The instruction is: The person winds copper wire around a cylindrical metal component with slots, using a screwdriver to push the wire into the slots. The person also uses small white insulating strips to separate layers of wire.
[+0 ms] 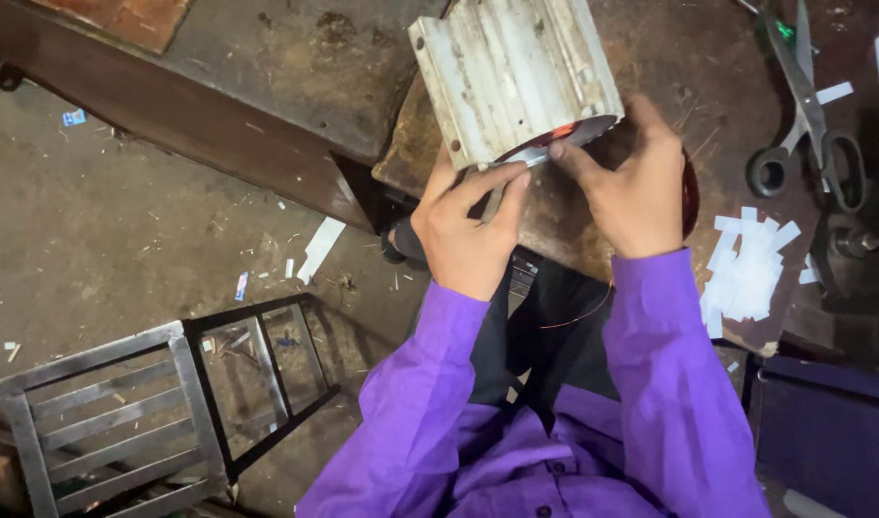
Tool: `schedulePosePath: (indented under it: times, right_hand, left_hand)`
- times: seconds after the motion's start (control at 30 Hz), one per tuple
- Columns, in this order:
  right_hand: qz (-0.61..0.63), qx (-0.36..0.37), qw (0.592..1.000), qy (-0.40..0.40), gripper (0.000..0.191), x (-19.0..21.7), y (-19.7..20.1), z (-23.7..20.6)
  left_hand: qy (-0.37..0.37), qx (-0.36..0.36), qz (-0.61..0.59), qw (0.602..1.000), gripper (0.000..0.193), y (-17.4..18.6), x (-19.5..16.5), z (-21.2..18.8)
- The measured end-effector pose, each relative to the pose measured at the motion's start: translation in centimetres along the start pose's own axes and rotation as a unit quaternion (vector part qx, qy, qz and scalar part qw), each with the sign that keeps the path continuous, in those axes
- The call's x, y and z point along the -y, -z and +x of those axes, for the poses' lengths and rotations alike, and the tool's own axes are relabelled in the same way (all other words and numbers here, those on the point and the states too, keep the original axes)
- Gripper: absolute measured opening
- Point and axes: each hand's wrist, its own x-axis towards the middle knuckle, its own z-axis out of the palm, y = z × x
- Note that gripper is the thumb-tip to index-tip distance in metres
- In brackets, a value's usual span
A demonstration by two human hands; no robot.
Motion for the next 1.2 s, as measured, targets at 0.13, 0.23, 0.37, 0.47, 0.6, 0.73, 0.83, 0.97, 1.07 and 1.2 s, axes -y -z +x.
schedulePosePath:
  times: [0.13, 0.23, 0.37, 0.47, 0.6, 0.73, 0.83, 0.97, 1.07, 1.2]
  right_hand:
    - [0.068, 0.012, 0.998, 0.001, 0.037, -0.3, -1.1, -0.3]
    - [0.023, 0.001, 1.000, -0.015, 0.036, -1.1, -1.4, 0.0]
    - [-0.049, -0.025, 0.998, -0.026, 0.038, -1.9, -1.4, 0.3]
    - [-0.079, -0.056, 0.995, 0.037, 0.043, -1.5, -1.7, 0.5]
    - [-0.091, -0.060, 0.994, 0.012, 0.053, 0.3, -2.1, 0.0]
    - [-0.086, -0.154, 0.984, 0.034, 0.046, 2.3, -1.7, -3.3]
    - [-0.135, -0.159, 0.978, 0.030, 0.027, 2.2, -2.1, -5.2]
    - [-0.153, -0.117, 0.979, 0.064, 0.020, 0.7, -2.9, -4.7]
    - [-0.187, -0.130, 0.970, 0.081, 0.019, -0.1, -3.4, -3.4]
    - [-0.236, -0.173, 0.952, 0.085, 0.016, -0.7, -4.2, -2.1]
  left_hand:
    - [-0.005, -0.012, 0.012, 1.000, 0.018, 0.2, -0.3, 0.0]
    - [0.012, -0.005, 0.011, 1.000, 0.017, 0.1, -0.3, -0.1]
    - [0.049, -0.005, 0.016, 0.999, 0.017, 0.1, -0.2, 0.5]
    - [0.045, 0.001, 0.019, 0.999, 0.017, 0.0, -0.2, 1.3]
    - [0.073, 0.028, 0.018, 0.997, 0.018, 0.4, -0.2, 2.0]
    - [-0.027, -0.022, 0.011, 0.999, 0.028, 1.6, 1.8, 2.6]
    - [0.035, -0.001, -0.016, 0.999, 0.059, 2.8, 4.4, 4.3]
    - [-0.123, 0.135, -0.114, 0.977, 0.130, 3.3, 6.9, 9.5]
    - [-0.191, 0.277, -0.093, 0.937, 0.137, 4.2, 6.8, 13.3]
    - [-0.182, 0.244, -0.060, 0.951, 0.132, 3.8, 4.8, 13.1]
